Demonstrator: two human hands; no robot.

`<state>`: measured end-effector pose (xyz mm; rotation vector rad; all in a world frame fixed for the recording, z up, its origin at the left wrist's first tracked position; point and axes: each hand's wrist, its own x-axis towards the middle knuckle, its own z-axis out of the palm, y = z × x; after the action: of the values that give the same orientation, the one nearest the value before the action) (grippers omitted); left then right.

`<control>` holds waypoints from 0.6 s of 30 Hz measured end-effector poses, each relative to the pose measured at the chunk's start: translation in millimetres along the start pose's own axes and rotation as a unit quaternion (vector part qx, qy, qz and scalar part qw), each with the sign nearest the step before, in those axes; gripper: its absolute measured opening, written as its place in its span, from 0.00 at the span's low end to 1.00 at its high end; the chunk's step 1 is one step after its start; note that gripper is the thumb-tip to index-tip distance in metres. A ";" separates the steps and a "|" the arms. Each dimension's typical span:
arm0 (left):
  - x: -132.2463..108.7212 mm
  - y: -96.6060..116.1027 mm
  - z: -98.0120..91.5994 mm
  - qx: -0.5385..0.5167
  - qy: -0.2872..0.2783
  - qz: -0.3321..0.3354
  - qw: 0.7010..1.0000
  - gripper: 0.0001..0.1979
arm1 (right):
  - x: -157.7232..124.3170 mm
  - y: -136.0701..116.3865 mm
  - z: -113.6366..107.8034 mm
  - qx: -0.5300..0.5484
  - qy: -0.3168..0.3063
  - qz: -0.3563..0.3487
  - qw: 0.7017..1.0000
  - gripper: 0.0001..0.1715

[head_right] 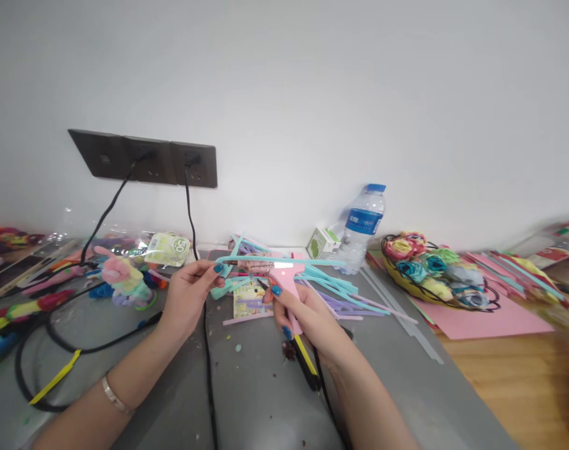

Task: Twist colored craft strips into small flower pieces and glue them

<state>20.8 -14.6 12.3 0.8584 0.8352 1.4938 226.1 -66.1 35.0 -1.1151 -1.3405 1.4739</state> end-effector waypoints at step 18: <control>0.4 -1.4 -2.7 0.031 -0.020 0.038 0.999 0.09 | -4.6 -6.4 3.0 -0.020 0.011 0.020 1.000 0.24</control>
<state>19.0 -14.1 9.8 0.9730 0.8302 1.5191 224.5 -70.7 41.8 -1.1866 -1.3460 1.4641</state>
